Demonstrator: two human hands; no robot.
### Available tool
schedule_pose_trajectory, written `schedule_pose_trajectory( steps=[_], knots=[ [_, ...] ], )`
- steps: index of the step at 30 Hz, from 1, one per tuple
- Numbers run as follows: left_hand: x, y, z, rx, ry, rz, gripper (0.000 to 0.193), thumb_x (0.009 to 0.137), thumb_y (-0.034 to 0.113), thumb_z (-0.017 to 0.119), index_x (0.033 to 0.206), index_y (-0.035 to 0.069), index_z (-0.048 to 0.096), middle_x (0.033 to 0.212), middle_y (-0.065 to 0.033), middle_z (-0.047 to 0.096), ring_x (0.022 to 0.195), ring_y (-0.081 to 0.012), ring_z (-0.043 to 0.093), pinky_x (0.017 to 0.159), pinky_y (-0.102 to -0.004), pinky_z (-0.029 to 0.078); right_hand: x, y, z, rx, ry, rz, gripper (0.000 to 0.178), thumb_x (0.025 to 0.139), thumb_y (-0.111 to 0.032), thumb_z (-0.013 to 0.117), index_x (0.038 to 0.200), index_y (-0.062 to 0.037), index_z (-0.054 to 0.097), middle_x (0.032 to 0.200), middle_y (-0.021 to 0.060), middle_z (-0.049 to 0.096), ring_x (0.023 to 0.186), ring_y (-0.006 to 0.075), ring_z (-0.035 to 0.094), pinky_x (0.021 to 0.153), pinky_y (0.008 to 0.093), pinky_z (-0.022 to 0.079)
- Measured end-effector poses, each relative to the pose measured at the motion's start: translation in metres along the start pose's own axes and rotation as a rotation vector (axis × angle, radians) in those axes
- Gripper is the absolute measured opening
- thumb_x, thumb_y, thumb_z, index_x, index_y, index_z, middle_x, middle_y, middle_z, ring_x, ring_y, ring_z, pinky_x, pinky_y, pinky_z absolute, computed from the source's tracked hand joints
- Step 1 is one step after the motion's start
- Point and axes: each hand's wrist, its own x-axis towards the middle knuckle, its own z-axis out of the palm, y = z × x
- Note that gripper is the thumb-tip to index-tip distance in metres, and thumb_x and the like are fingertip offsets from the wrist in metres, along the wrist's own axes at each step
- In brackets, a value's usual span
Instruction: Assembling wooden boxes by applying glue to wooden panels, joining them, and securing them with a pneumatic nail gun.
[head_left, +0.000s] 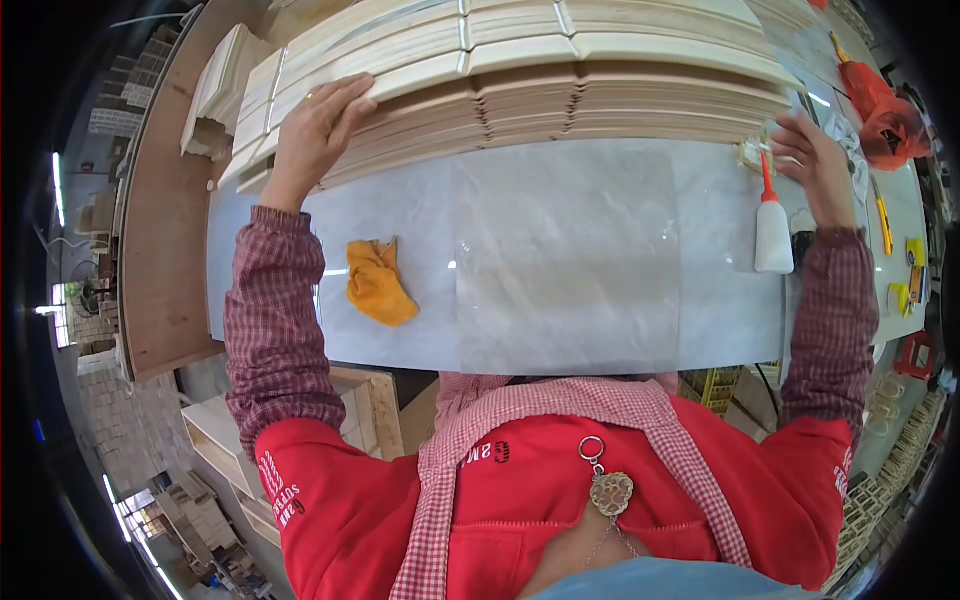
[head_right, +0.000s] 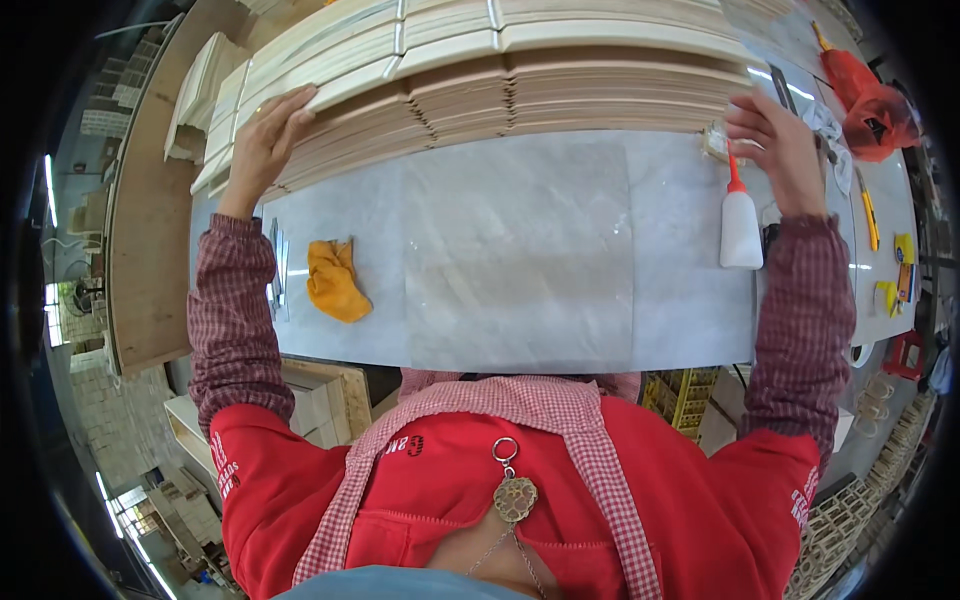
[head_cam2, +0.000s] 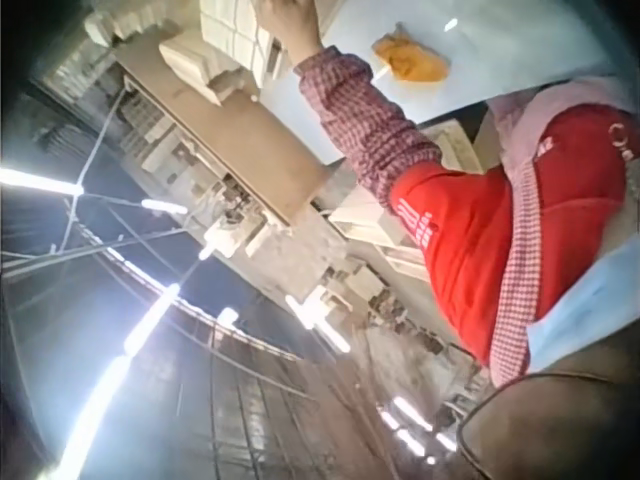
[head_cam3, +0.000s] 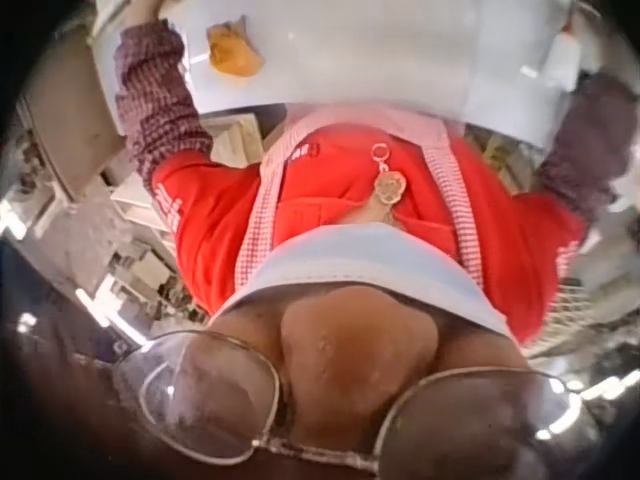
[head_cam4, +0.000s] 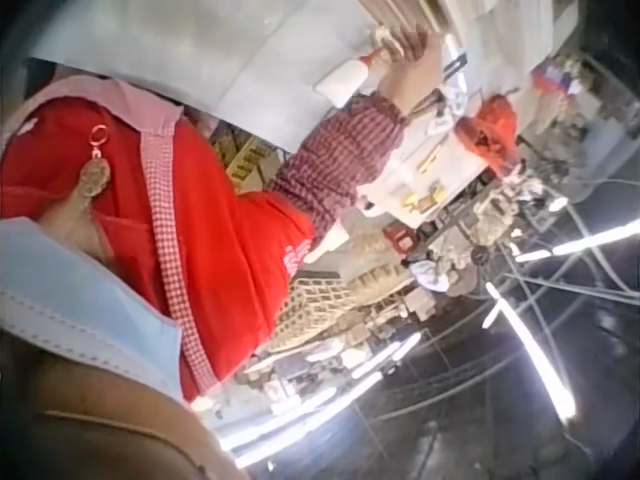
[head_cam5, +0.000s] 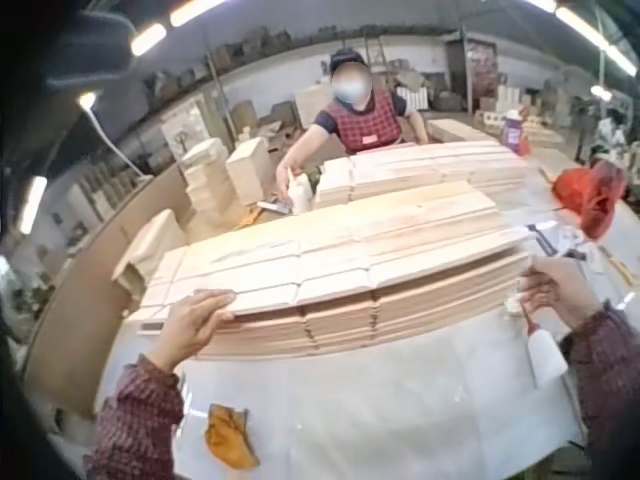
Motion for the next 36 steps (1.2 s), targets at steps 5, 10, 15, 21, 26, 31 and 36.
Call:
schedule_pose_trajectory(
  steps=[5, 10, 15, 21, 26, 31, 36],
  knots=[
    [-0.006, -0.009, 0.014, -0.036, 0.121, 0.009, 0.024, 0.089, 0.024, 0.06, 0.104, 0.007, 0.067, 0.097, -0.0015, 0.068, 0.078, -0.0179, 0.062, 0.068, -0.0256, 0.048, 0.03, -0.011, 0.054, 0.374, -0.334, 0.156, 0.048, 0.089, -0.043, 0.058, 0.105, 0.0027, 0.062, 0.095, 0.0112, 0.067, 0.077, 0.016, 0.065, 0.066, 0.0222, 0.052],
    [0.002, -0.006, 0.024, -0.03, -0.156, -0.349, 0.02, 0.087, 0.019, 0.061, 0.094, 0.001, 0.065, 0.092, -0.0104, 0.068, 0.077, -0.0273, 0.063, 0.069, -0.0321, 0.049, 0.069, -0.005, 0.047, 0.409, -0.247, 0.178, 0.033, 0.089, -0.024, 0.061, 0.105, 0.0051, 0.059, 0.1, 0.0191, 0.065, 0.085, 0.0229, 0.067, 0.075, 0.0279, 0.057],
    [-0.048, 0.041, 0.017, 0.041, -0.302, -0.541, 0.02, 0.081, 0.006, 0.061, 0.101, 0.001, 0.061, 0.1, -0.0109, 0.063, 0.084, -0.0279, 0.058, 0.079, -0.0338, 0.045, 0.06, 0.006, 0.066, 0.531, -0.075, 0.106, 0.025, 0.088, -0.01, 0.059, 0.104, 0.0084, 0.055, 0.1, 0.0248, 0.063, 0.088, 0.0286, 0.066, 0.077, 0.0312, 0.057],
    [-0.131, 0.065, 0.046, -1.722, 0.71, -0.926, 0.048, 0.095, 0.038, 0.051, 0.112, -0.007, 0.053, 0.1, -0.0186, 0.061, 0.092, -0.0261, 0.061, 0.084, -0.0348, 0.051, -0.012, 0.029, 0.043, 0.712, -0.08, 0.067, 0.023, 0.087, -0.003, 0.056, 0.104, 0.0111, 0.051, 0.101, 0.0284, 0.062, 0.089, 0.0333, 0.066, 0.078, 0.0318, 0.058],
    [-0.129, 0.044, 0.034, -1.874, 1.042, -0.966, 0.056, 0.098, 0.038, 0.042, 0.128, -0.009, 0.035, 0.13, -0.024, 0.041, 0.121, -0.0347, 0.045, 0.106, -0.0483, 0.038, -0.059, 0.079, -0.005, 0.78, -0.083, 0.03, 0.024, 0.087, -0.002, 0.056, 0.107, 0.0108, 0.05, 0.099, 0.0256, 0.063, 0.087, 0.0313, 0.066, 0.073, 0.0298, 0.058],
    [-0.165, 0.06, 0.042, -1.647, 0.925, -1.054, 0.041, 0.096, 0.022, 0.05, 0.124, -0.007, 0.042, 0.117, -0.0183, 0.052, 0.107, -0.024, 0.055, 0.097, -0.0341, 0.047, -0.113, 0.102, -0.021, 0.745, -0.068, 0.085, 0.024, 0.088, -0.003, 0.055, 0.107, 0.0092, 0.051, 0.092, 0.0211, 0.065, 0.079, 0.0275, 0.068, 0.067, 0.0278, 0.057],
    [-0.196, 0.098, 0.045, -1.494, 0.775, -1.201, 0.036, 0.095, 0.016, 0.053, 0.122, -0.005, 0.044, 0.114, -0.0153, 0.053, 0.101, -0.0209, 0.057, 0.091, -0.0299, 0.05, -0.131, 0.114, -0.03, 0.636, -0.015, 0.153, 0.022, 0.088, -0.005, 0.056, 0.105, 0.0087, 0.053, 0.085, 0.0178, 0.066, 0.073, 0.0256, 0.068, 0.065, 0.0271, 0.057]
  ],
)
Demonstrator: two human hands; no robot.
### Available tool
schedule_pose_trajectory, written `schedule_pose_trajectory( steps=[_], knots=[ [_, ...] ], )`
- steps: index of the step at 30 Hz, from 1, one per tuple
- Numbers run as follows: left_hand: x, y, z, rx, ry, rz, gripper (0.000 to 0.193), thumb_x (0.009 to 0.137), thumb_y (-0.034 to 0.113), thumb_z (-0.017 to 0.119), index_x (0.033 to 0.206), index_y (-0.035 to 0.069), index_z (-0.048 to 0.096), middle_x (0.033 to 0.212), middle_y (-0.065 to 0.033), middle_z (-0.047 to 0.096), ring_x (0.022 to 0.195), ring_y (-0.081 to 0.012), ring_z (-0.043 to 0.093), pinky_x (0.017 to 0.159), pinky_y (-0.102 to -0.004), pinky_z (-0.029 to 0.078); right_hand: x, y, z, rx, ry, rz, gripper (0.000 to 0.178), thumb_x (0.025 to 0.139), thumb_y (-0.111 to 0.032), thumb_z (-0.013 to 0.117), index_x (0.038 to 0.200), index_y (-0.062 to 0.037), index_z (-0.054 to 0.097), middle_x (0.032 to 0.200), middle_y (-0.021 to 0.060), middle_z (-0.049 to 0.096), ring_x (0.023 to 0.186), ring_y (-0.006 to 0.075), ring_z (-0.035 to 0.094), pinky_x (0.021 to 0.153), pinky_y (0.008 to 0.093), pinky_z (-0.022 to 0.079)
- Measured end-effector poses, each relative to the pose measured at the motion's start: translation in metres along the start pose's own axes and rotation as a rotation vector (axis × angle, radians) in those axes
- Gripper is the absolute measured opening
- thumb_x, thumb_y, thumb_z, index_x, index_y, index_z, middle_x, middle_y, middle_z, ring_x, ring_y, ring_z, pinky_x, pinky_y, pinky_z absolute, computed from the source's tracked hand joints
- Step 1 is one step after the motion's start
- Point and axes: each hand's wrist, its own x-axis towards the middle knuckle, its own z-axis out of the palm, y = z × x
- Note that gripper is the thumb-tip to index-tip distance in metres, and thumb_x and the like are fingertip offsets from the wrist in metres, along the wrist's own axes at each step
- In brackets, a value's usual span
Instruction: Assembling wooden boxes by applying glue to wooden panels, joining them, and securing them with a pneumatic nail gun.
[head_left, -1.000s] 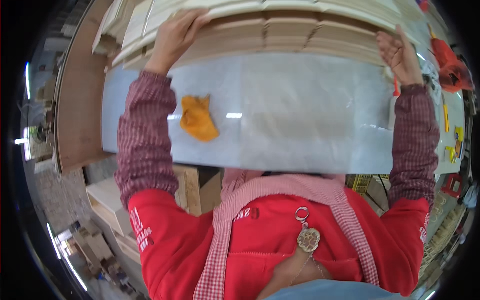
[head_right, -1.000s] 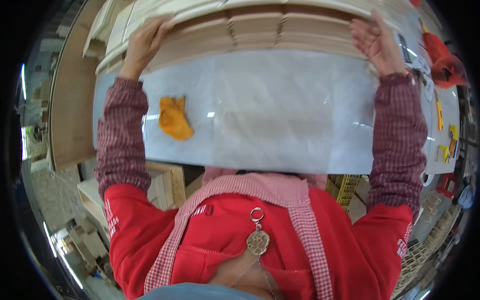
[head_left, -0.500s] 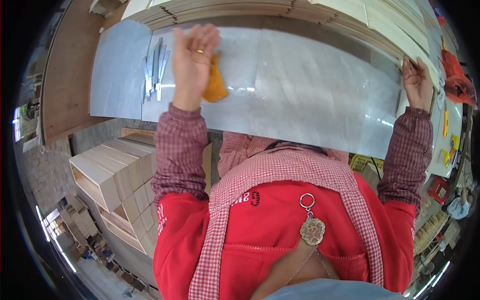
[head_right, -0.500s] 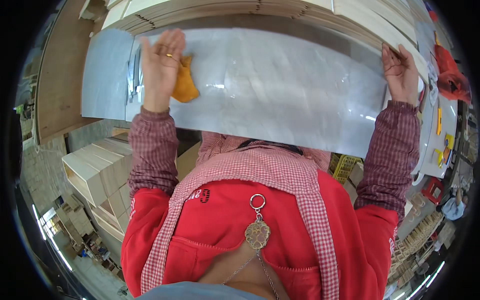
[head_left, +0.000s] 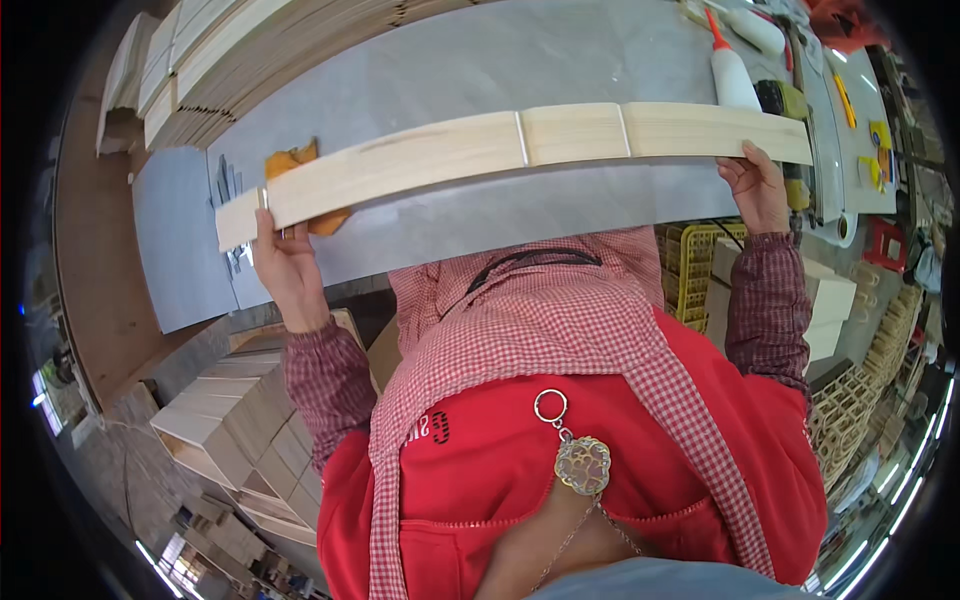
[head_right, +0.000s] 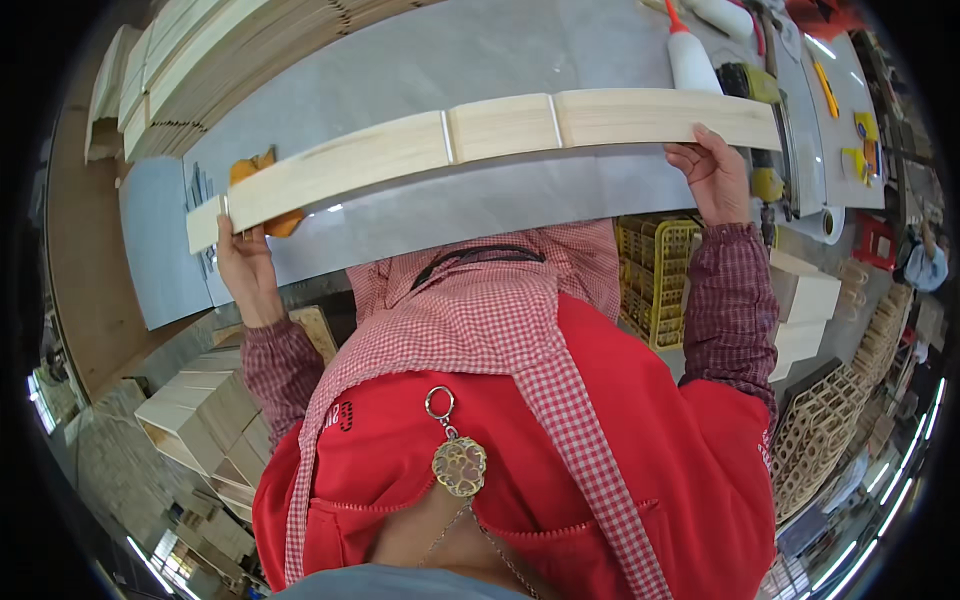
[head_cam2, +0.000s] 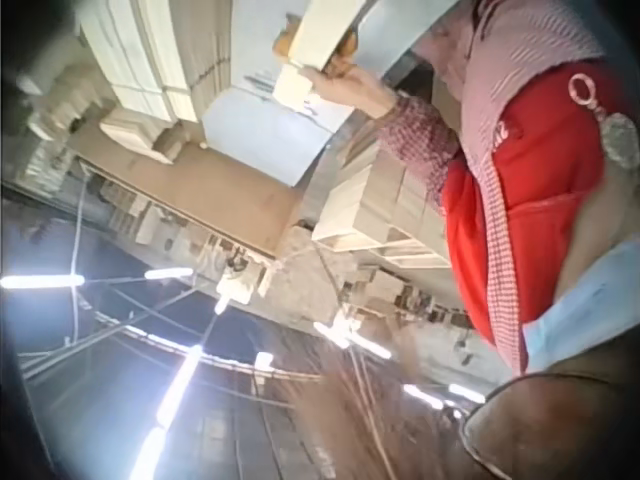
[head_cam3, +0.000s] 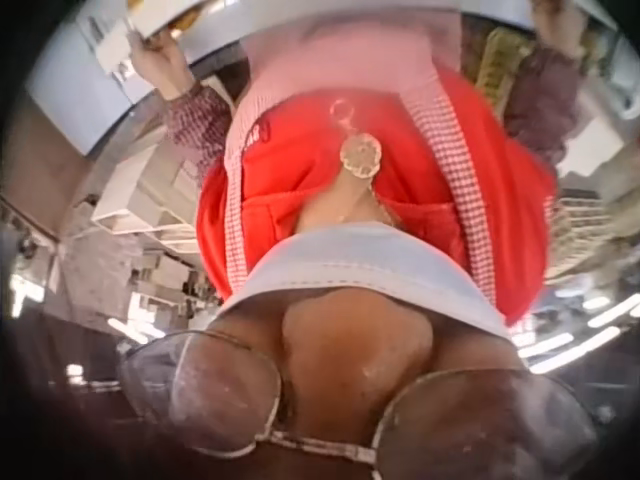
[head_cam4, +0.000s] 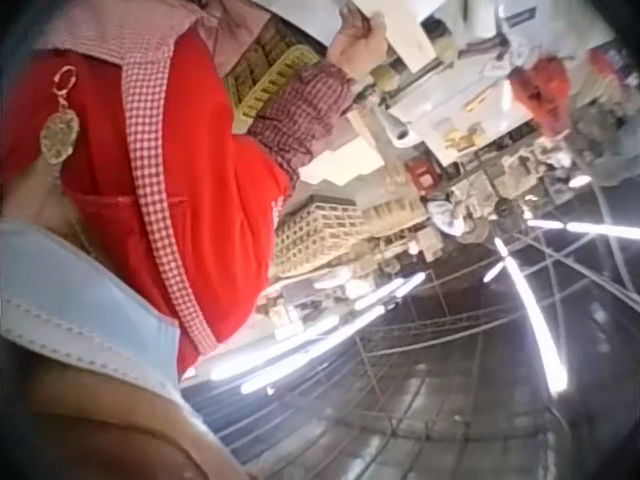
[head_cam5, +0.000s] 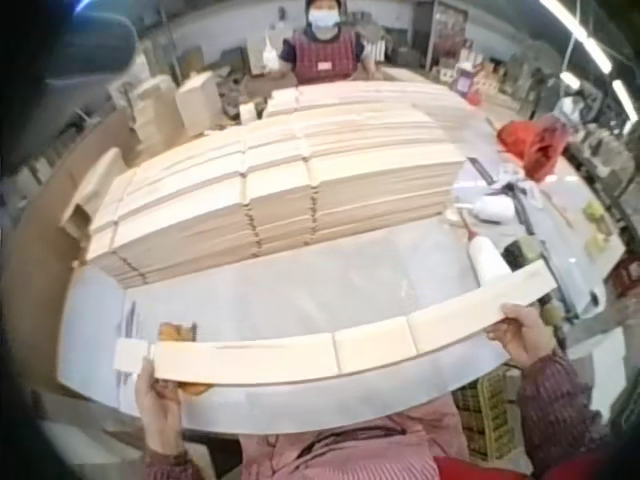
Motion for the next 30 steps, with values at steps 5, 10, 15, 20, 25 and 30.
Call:
schedule_pose_trajectory(
  steps=[5, 10, 15, 20, 25, 30],
  knots=[
    [-0.019, -0.013, -0.001, -0.098, 0.021, -0.05, 0.037, 0.097, 0.018, 0.049, 0.123, -0.006, 0.043, 0.112, -0.016, 0.056, 0.1, -0.0205, 0.06, 0.087, -0.029, 0.052, 0.012, 0.002, -0.018, -0.144, 0.004, 0.004, 0.022, 0.087, -0.007, 0.058, 0.101, 0.0098, 0.056, 0.082, 0.0161, 0.066, 0.071, 0.0242, 0.068, 0.064, 0.0267, 0.057],
    [-0.016, -0.013, -0.011, -0.128, 0.099, 0.025, 0.038, 0.098, 0.021, 0.047, 0.123, -0.006, 0.043, 0.112, -0.0163, 0.057, 0.098, -0.0205, 0.06, 0.085, -0.0294, 0.053, 0.02, -0.002, -0.018, -0.315, 0.003, -0.063, 0.023, 0.087, -0.009, 0.06, 0.1, 0.0093, 0.058, 0.084, 0.0185, 0.066, 0.072, 0.0224, 0.068, 0.066, 0.0238, 0.055],
    [-0.025, -0.019, -0.008, -0.023, 0.11, 0.074, 0.039, 0.098, 0.023, 0.047, 0.122, -0.007, 0.043, 0.111, -0.0166, 0.057, 0.095, -0.0207, 0.06, 0.082, -0.0296, 0.053, 0.009, -0.016, 0.024, -0.618, 0.013, -0.3, 0.024, 0.086, -0.011, 0.062, 0.098, 0.0098, 0.06, 0.081, 0.0159, 0.065, 0.072, 0.0217, 0.066, 0.067, 0.0244, 0.053],
    [-0.036, -0.031, 0.003, 0.063, 0.052, 0.101, 0.037, 0.097, 0.022, 0.048, 0.12, -0.007, 0.044, 0.109, -0.0162, 0.056, 0.094, -0.0208, 0.06, 0.08, -0.0286, 0.054, -0.001, -0.016, 0.079, -1.09, -0.075, -0.654, 0.022, 0.087, -0.011, 0.061, 0.098, 0.0081, 0.06, 0.083, 0.012, 0.065, 0.068, 0.0197, 0.059, 0.063, 0.0258, 0.048],
    [-0.043, -0.034, 0.003, 0.102, 0.061, 0.149, 0.035, 0.096, 0.021, 0.05, 0.118, -0.006, 0.046, 0.108, -0.0158, 0.055, 0.092, -0.0209, 0.06, 0.077, -0.029, 0.055, -0.004, -0.014, 0.111, -1.333, -0.164, -0.943, 0.019, 0.087, -0.009, 0.059, 0.099, 0.0056, 0.06, 0.084, 0.0098, 0.064, 0.065, 0.0201, 0.054, 0.061, 0.0286, 0.044],
    [-0.048, -0.034, 0.007, 0.115, 0.129, 0.153, 0.034, 0.095, 0.021, 0.053, 0.116, -0.006, 0.048, 0.105, -0.0154, 0.057, 0.087, -0.0207, 0.061, 0.073, -0.0293, 0.056, -0.014, -0.012, 0.157, -1.351, -0.347, -1.178, 0.038, 0.08, -0.004, 0.061, 0.117, 0.0009, 0.056, 0.102, 0.0117, 0.061, 0.08, 0.0226, 0.057, 0.074, 0.0295, 0.047]
  ],
)
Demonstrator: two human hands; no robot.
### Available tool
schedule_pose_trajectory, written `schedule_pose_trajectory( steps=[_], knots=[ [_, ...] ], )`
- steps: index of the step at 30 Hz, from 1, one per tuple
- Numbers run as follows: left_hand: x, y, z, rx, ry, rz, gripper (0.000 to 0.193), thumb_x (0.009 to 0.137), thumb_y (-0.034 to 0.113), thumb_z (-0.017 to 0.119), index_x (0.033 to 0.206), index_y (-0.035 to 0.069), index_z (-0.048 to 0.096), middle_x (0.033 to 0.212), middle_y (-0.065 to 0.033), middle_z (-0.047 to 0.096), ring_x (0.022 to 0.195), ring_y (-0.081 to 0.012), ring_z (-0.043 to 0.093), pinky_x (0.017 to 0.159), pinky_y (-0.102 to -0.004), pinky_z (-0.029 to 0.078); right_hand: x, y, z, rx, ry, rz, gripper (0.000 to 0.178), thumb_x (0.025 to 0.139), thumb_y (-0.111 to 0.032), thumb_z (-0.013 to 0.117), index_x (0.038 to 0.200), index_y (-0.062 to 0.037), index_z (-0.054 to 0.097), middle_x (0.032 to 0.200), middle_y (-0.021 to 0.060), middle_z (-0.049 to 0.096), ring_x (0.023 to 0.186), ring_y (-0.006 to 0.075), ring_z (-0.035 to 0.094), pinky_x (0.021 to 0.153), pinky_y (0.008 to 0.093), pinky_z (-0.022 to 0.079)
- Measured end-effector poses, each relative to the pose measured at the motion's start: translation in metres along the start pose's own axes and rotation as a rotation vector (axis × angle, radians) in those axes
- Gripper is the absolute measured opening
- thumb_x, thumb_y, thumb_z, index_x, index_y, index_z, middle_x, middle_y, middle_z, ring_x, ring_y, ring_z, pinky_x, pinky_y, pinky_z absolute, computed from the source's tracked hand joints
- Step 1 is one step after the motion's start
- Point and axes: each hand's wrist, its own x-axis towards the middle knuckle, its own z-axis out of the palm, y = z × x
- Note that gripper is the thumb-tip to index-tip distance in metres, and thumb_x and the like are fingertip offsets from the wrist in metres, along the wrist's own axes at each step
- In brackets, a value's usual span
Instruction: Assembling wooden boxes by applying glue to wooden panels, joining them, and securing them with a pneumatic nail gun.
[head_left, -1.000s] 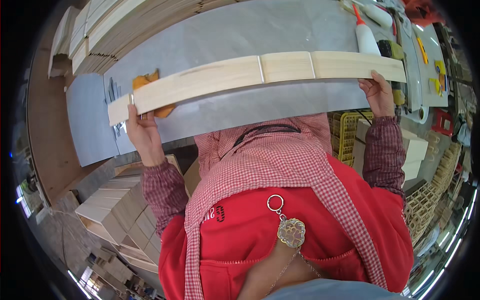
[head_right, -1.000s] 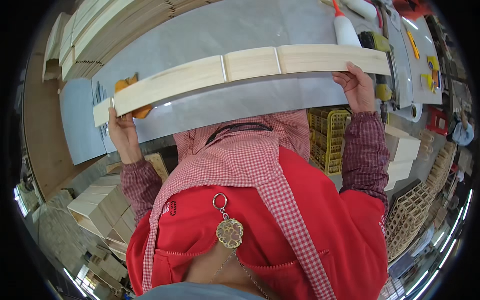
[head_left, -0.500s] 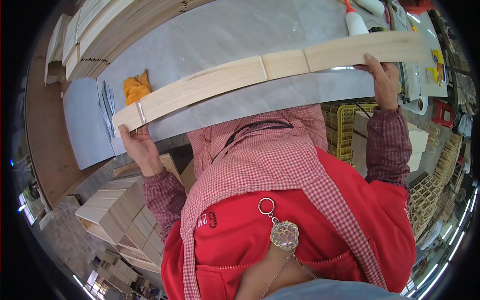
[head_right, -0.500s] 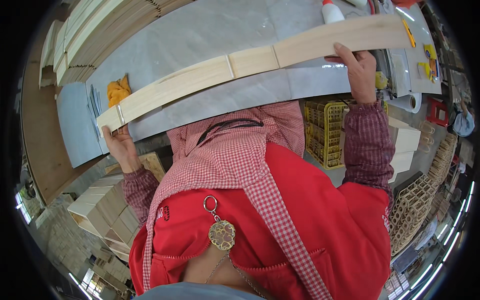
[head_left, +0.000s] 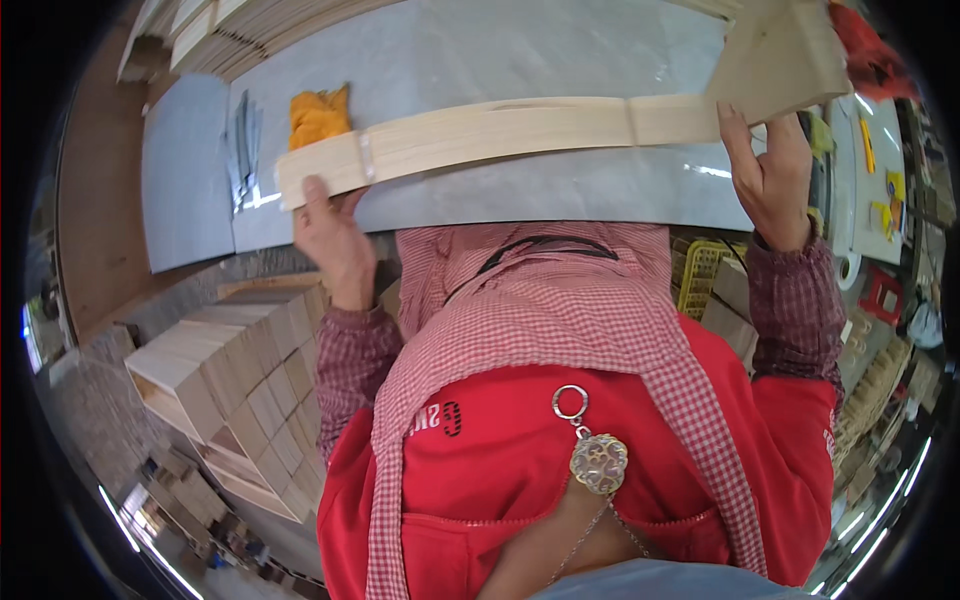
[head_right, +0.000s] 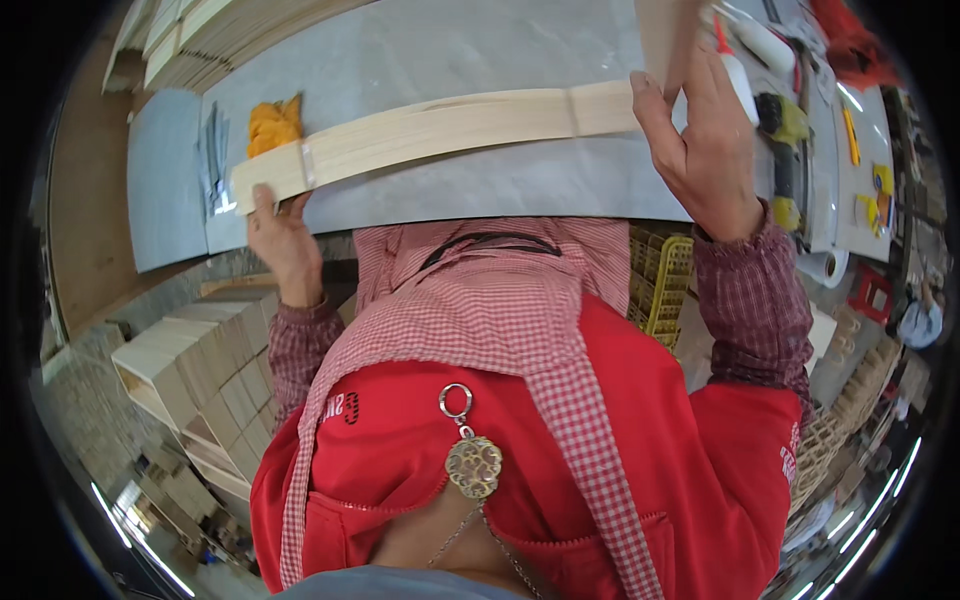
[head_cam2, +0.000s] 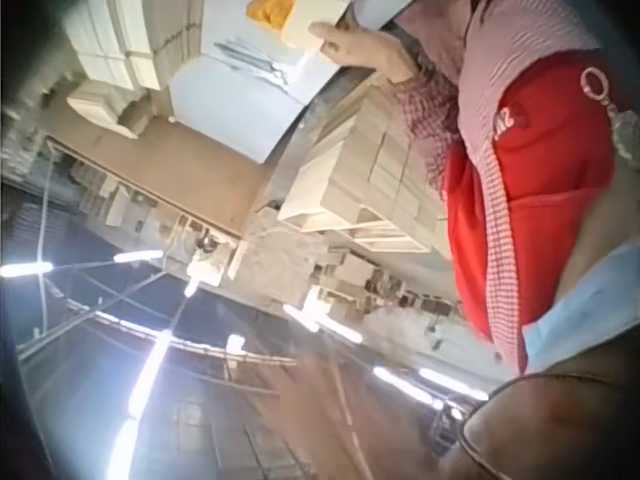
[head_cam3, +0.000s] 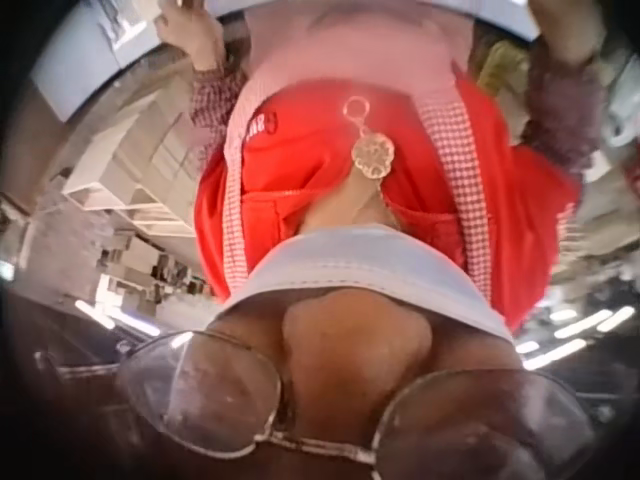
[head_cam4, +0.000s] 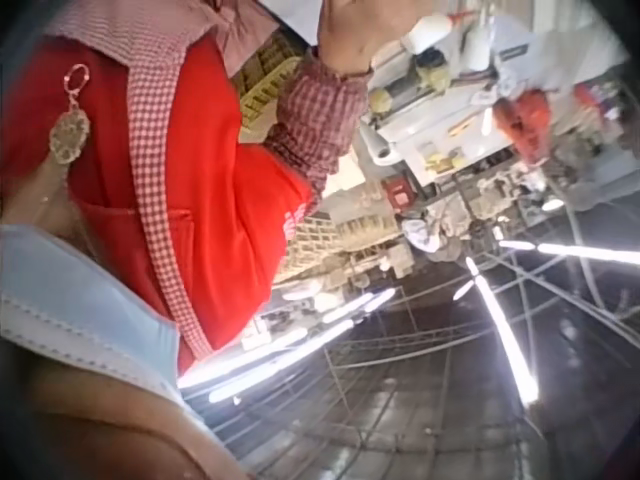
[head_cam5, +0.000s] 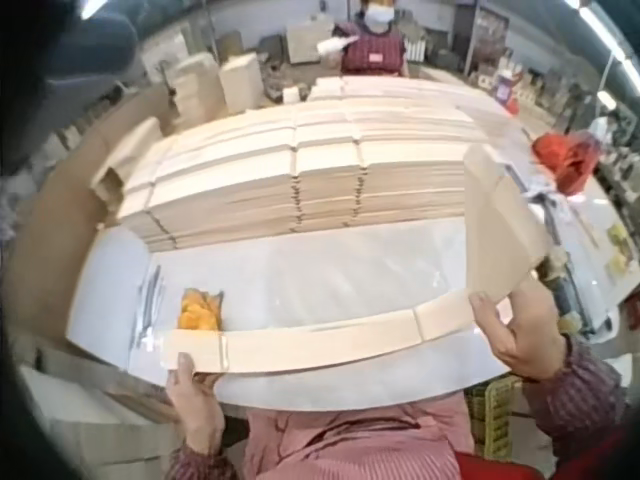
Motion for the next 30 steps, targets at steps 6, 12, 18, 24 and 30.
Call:
schedule_pose_trajectory(
  steps=[6, 12, 18, 24, 30],
  knots=[
    [-0.019, 0.001, 0.019, 0.09, -0.145, 0.065, 0.027, 0.094, 0.017, 0.055, 0.108, -0.006, 0.054, 0.094, -0.0158, 0.06, 0.08, -0.0198, 0.062, 0.072, -0.0283, 0.056, 0.028, -0.036, 0.024, 0.13, -0.128, -0.229, 0.064, 0.071, 0.0, 0.065, 0.132, -0.0076, 0.049, 0.118, 0.0107, 0.053, 0.096, 0.023, 0.054, 0.083, 0.0305, 0.046],
    [-0.024, -0.018, 0.019, 0.324, -0.228, 0.191, 0.026, 0.089, 0.012, 0.06, 0.108, -0.006, 0.055, 0.088, -0.0104, 0.059, 0.07, -0.0165, 0.059, 0.061, -0.0251, 0.052, 0.039, -0.058, 0.041, 0.179, -0.307, -0.257, 0.068, 0.067, 0.0, 0.067, 0.132, -0.0142, 0.052, 0.12, 0.0097, 0.049, 0.101, 0.023, 0.051, 0.084, 0.0297, 0.046],
    [-0.024, -0.01, 0.032, 0.687, -0.392, 0.666, 0.039, 0.08, 0.005, 0.065, 0.117, -0.003, 0.054, 0.098, -0.0113, 0.057, 0.074, -0.0173, 0.058, 0.065, -0.0249, 0.051, 0.037, -0.059, 0.057, 0.194, -0.405, -0.251, 0.066, 0.068, -0.002, 0.068, 0.13, -0.0179, 0.055, 0.121, 0.0108, 0.048, 0.101, 0.0241, 0.049, 0.085, 0.0296, 0.045],
    [-0.012, 0.014, 0.039, 0.511, -0.58, 0.692, 0.056, 0.073, 0.002, 0.069, 0.126, 0.001, 0.051, 0.111, -0.0121, 0.053, 0.084, -0.0185, 0.058, 0.073, -0.0255, 0.051, 0.033, -0.057, 0.064, 0.187, -0.46, -0.245, 0.063, 0.069, -0.006, 0.07, 0.129, -0.0182, 0.056, 0.119, 0.0112, 0.049, 0.1, 0.0246, 0.049, 0.085, 0.0313, 0.044],
    [0.003, 0.024, 0.032, 0.349, -0.829, 0.504, 0.063, 0.072, 0.002, 0.072, 0.131, 0.004, 0.049, 0.122, -0.0113, 0.05, 0.093, -0.0184, 0.056, 0.081, -0.0263, 0.05, 0.031, -0.058, 0.063, 0.163, -0.494, -0.228, 0.062, 0.069, -0.009, 0.072, 0.128, -0.0176, 0.056, 0.118, 0.011, 0.049, 0.1, 0.0243, 0.049, 0.085, 0.0318, 0.044]
  ],
)
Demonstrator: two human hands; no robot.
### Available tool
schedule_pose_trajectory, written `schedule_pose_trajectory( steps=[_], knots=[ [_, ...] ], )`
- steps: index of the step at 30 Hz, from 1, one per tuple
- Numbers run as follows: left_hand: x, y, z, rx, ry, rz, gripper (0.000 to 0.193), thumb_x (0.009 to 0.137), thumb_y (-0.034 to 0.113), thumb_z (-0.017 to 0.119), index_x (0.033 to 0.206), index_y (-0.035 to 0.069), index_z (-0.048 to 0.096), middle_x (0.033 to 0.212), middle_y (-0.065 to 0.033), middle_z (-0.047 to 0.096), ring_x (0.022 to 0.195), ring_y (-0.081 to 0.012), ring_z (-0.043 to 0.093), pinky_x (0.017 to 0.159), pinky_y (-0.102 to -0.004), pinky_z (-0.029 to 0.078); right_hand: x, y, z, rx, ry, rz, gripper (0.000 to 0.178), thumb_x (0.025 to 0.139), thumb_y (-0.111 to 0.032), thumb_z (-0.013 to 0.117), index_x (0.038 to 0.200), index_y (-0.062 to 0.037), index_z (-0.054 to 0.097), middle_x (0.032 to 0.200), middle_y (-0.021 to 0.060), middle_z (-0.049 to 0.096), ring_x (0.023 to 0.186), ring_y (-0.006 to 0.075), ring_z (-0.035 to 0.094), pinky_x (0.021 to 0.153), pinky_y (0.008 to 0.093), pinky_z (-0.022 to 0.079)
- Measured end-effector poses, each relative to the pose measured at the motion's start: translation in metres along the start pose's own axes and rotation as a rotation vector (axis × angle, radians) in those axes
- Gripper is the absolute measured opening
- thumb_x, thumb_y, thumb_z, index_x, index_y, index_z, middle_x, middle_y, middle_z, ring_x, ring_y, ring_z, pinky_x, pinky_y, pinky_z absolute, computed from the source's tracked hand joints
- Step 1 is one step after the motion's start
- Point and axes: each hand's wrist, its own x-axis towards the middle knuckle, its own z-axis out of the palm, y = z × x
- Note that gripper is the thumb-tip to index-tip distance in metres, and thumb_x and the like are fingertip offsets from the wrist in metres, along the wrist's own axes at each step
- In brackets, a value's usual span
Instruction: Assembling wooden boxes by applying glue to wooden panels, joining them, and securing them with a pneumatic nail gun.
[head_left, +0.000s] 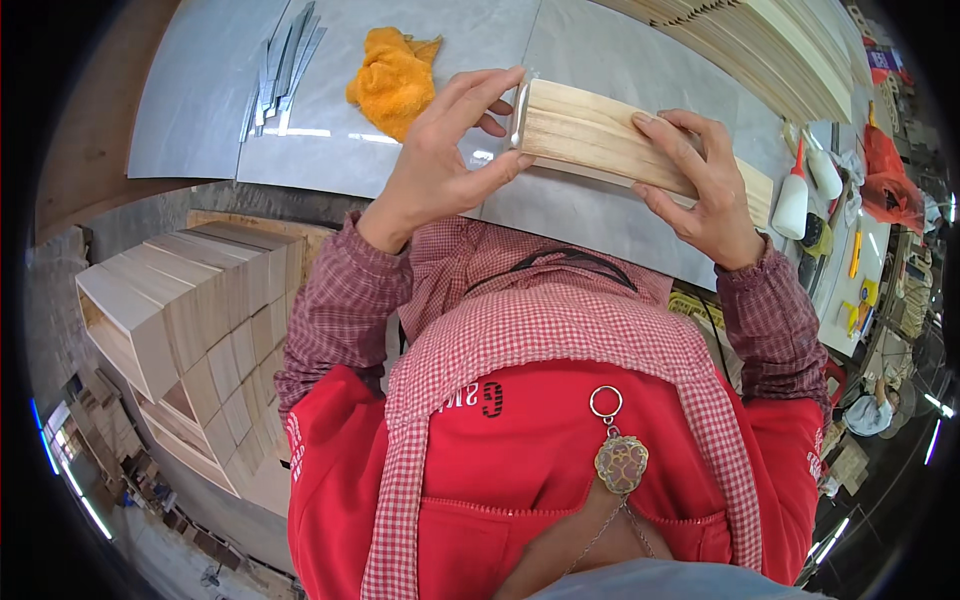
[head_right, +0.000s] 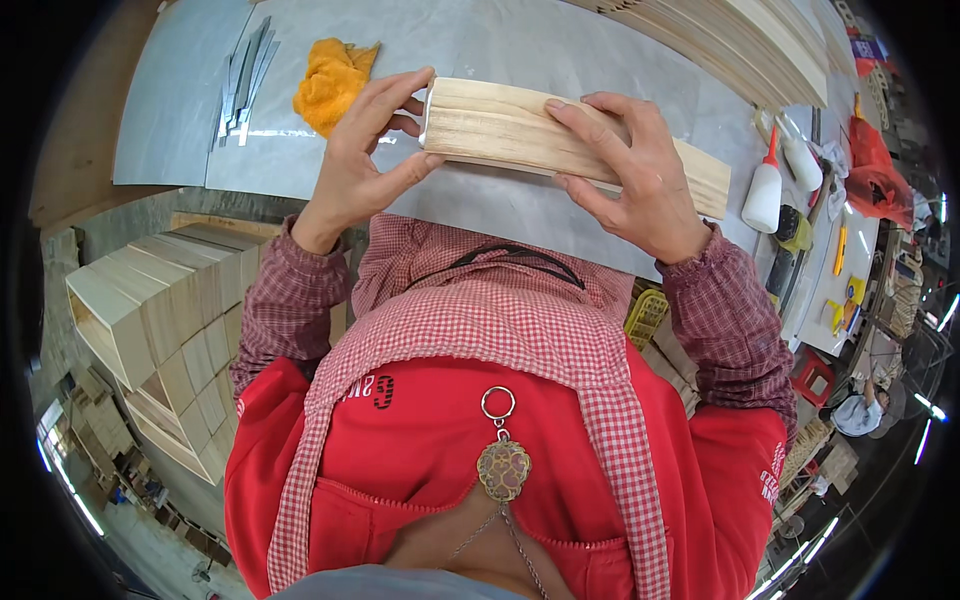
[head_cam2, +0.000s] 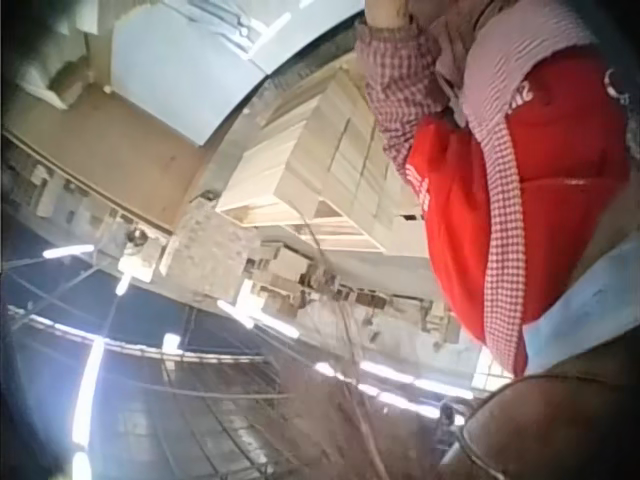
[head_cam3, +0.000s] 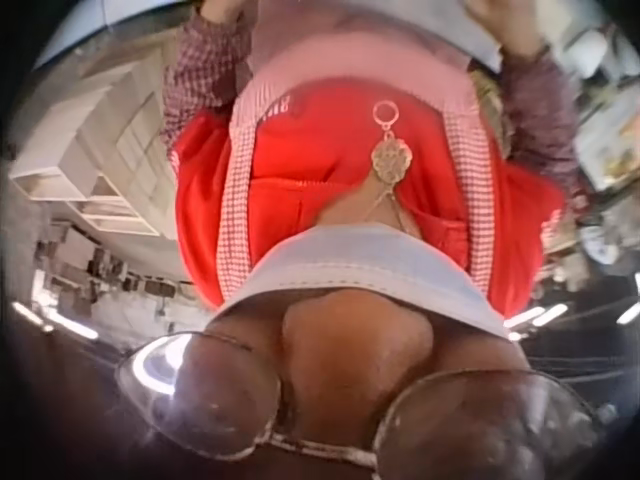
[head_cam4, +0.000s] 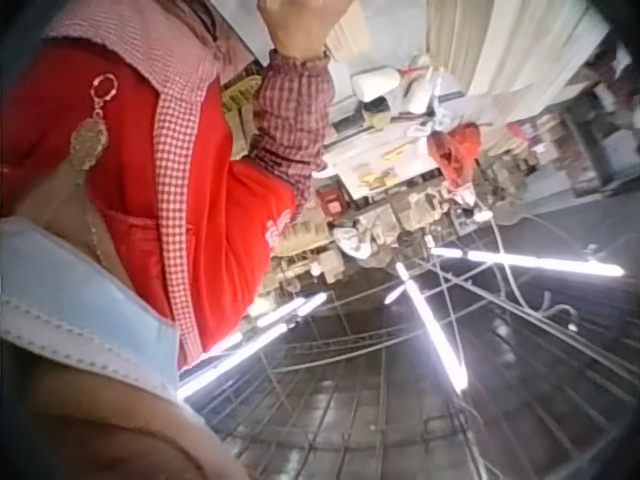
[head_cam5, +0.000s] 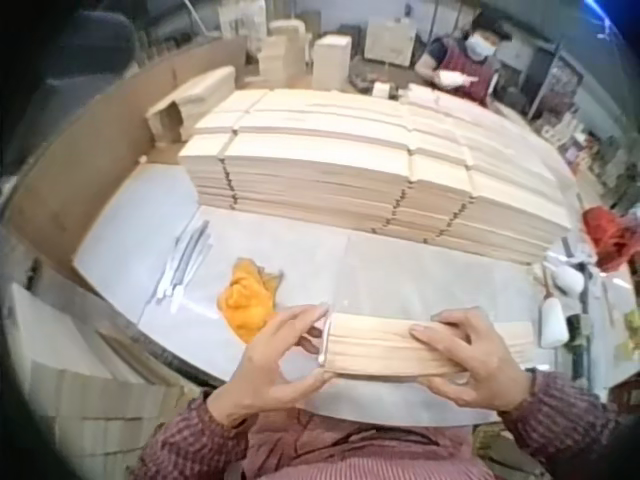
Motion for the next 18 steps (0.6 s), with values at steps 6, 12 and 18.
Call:
schedule_pose_trajectory(
  steps=[6, 12, 18],
  knots=[
    [0.003, -0.008, -0.003, -0.081, -0.104, 0.017, 0.07, 0.068, 0.003, 0.078, 0.132, 0.005, 0.049, 0.124, -0.0109, 0.05, 0.096, -0.0181, 0.056, 0.087, -0.0269, 0.05, -0.002, -0.005, 0.0, 0.008, -0.014, 0.036, 0.061, 0.068, -0.012, 0.074, 0.127, -0.0171, 0.057, 0.118, 0.0108, 0.049, 0.101, 0.0242, 0.049, 0.085, 0.0318, 0.044],
    [0.0, -0.011, 0.0, -0.096, -0.093, 0.037, 0.071, 0.066, 0.004, 0.08, 0.131, 0.005, 0.05, 0.123, -0.0107, 0.051, 0.096, -0.0178, 0.057, 0.088, -0.0268, 0.051, -0.006, -0.007, 0.0, -0.001, -0.037, 0.062, 0.06, 0.068, -0.014, 0.074, 0.126, -0.0169, 0.058, 0.118, 0.011, 0.049, 0.101, 0.0244, 0.048, 0.085, 0.0326, 0.044],
    [-0.001, -0.013, 0.002, -0.15, -0.074, 0.003, 0.07, 0.064, 0.005, 0.081, 0.128, 0.005, 0.053, 0.12, -0.0093, 0.053, 0.092, -0.0167, 0.056, 0.086, -0.0258, 0.05, -0.007, -0.009, 0.0, -0.014, -0.046, 0.072, 0.06, 0.069, -0.014, 0.074, 0.127, -0.0168, 0.058, 0.118, 0.0111, 0.049, 0.101, 0.0247, 0.049, 0.086, 0.0333, 0.044]
  ],
)
